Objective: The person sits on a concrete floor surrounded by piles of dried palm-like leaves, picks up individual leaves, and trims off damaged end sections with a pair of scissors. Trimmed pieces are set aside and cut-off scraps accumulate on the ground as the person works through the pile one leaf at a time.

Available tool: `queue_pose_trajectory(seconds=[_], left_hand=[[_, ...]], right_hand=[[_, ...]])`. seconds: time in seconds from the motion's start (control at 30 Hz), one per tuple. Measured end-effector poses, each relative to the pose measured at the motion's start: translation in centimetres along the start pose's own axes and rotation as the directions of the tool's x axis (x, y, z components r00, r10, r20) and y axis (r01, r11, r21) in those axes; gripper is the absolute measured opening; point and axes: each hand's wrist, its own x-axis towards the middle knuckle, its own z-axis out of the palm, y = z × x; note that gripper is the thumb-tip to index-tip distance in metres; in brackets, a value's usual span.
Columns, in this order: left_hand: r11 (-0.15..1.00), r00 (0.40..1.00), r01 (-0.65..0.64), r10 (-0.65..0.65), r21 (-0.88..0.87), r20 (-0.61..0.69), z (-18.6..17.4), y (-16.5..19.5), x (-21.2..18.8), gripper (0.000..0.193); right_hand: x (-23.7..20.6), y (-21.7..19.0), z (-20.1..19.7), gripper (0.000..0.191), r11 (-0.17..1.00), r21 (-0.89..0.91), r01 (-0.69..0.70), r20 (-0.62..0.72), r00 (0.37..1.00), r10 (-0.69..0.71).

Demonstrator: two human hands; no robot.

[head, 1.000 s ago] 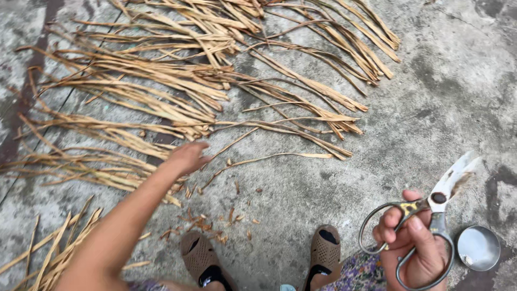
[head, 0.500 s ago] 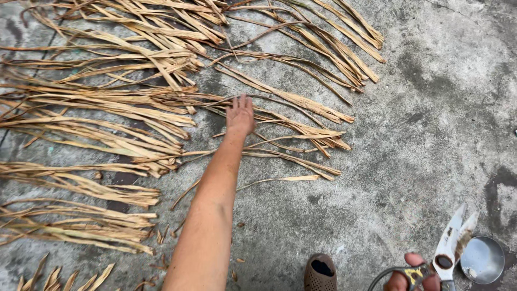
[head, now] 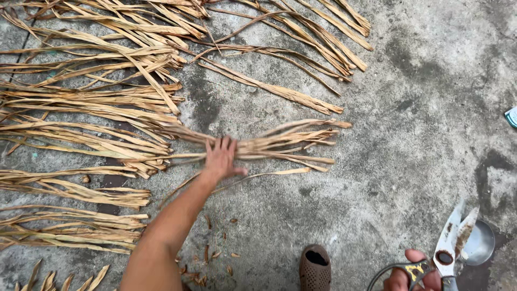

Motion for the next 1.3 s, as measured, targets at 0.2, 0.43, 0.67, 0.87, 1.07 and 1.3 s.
queue_pose_trajectory(seconds=[0.2, 0.43, 0.67, 0.87, 1.07, 1.3], left_hand=[[0.991, 0.969, 0.024, -0.056, -0.133, -0.242, 12.8, 4.6, -8.1, 0.050], [0.934, 0.968, 0.059, -0.140, -0.353, -0.207, 11.6, 5.5, -12.0, 0.041], [0.991, 0.891, 0.093, -0.124, -0.092, -0.438, 8.1, -2.1, -24.1, 0.030], [0.907, 0.896, 0.419, -0.422, 0.052, 0.135, 13.3, -6.6, -34.1, 0.033], [0.811, 0.889, 0.458, -0.414, -0.364, 0.196, 14.6, -4.3, -31.6, 0.049], [0.809, 0.942, 0.270, -0.334, -0.522, -0.031, 13.7, 1.1, -26.9, 0.036]], right_hand=[[-2.6, -0.8, 1.9, 0.058, 0.998, -0.049, 0.029, -0.038, 0.999, -0.031], [-4.6, -0.1, 7.0, 0.051, 0.982, -0.107, 0.154, -0.076, 0.984, -0.162], [-4.0, 0.2, 9.4, 0.038, 0.976, -0.107, 0.190, 0.001, 0.982, -0.191], [-3.6, 1.3, 9.5, 0.033, 0.984, -0.106, 0.141, 0.072, 0.988, -0.133], [-3.7, 2.4, 10.2, 0.028, 0.972, -0.199, 0.126, 0.088, 0.990, -0.111], [-2.4, 5.2, 11.9, 0.038, 0.945, -0.295, 0.141, 0.080, 0.989, -0.123]])
